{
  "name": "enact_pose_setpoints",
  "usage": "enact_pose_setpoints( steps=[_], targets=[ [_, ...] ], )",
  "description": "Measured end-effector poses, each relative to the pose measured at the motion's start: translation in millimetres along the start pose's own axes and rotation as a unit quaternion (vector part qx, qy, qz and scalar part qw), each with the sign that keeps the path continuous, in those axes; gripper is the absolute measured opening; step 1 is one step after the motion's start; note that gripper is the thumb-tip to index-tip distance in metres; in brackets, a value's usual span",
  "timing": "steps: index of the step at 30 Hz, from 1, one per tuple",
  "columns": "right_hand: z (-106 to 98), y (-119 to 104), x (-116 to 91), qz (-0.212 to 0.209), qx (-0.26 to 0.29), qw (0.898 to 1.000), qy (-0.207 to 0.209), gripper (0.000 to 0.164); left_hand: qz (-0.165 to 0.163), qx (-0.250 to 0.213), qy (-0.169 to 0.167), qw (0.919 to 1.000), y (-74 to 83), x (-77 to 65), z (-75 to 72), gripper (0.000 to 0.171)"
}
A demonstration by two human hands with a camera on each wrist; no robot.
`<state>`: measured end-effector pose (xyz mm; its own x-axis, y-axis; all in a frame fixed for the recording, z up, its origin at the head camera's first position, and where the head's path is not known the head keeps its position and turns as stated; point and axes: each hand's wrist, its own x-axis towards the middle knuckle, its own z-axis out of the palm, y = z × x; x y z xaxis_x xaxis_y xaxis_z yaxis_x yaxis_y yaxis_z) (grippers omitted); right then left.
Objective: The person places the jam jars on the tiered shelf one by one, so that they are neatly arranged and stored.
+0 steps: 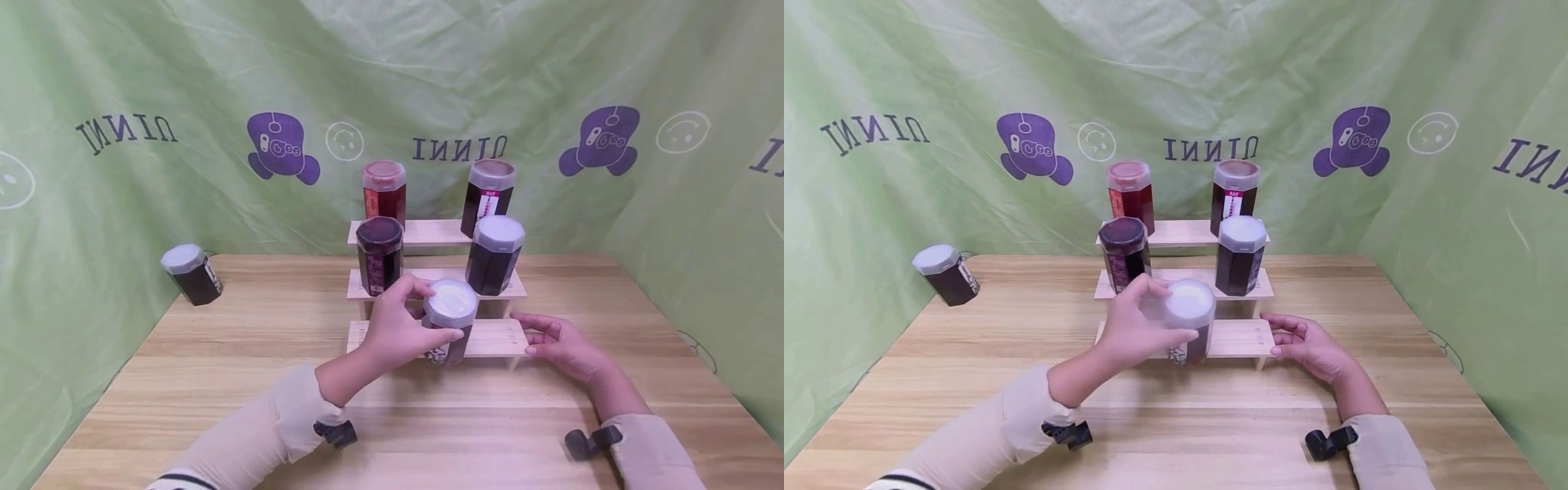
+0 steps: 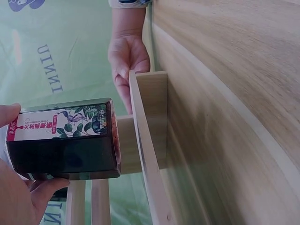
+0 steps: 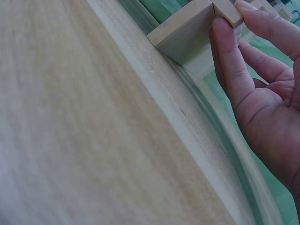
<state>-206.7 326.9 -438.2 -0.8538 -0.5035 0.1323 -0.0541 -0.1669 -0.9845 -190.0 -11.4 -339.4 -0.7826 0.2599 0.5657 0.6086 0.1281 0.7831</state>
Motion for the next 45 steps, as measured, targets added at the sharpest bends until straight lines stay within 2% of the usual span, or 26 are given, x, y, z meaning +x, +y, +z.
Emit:
enact_pose_setpoints(
  steps=[7,16,22,31,40,45],
  targets=[
    [-0.1,-2.0,0.6,0.0,-0.001,1.0,-0.009,0.06,-0.005,0.017,-0.01,0.9998,0.4,6.4,14.0,0.057],
    [-0.1,-0.7,-1.0,-0.002,-0.021,1.0,-0.005,0.059,0.01,0.042,-0.012,0.999,-7.9,13.2,34.8,0.058],
    [-1.5,2.2,-1.1,-0.002,-0.019,1.0,-0.013,0.059,0.005,0.059,-0.015,0.9981,-13.1,15.3,45.7,0.059],
    [-3.4,3.3,-0.7,-0.006,-0.012,1.0,-0.012,0.057,-0.004,0.044,-0.009,0.999,-15.3,20.6,55.3,0.057],
    [-0.2,0.7,-0.7,0.001,-0.018,1.0,0.001,0.054,-0.013,0.093,-0.013,0.9955,-16.6,23.6,66.2,0.062],
    [1.0,-0.7,-1.8,0.0,-0.019,1.0,-0.003,0.055,-0.018,0.099,-0.018,0.9947,-18.0,24.9,69.3,0.063]
  ],
)
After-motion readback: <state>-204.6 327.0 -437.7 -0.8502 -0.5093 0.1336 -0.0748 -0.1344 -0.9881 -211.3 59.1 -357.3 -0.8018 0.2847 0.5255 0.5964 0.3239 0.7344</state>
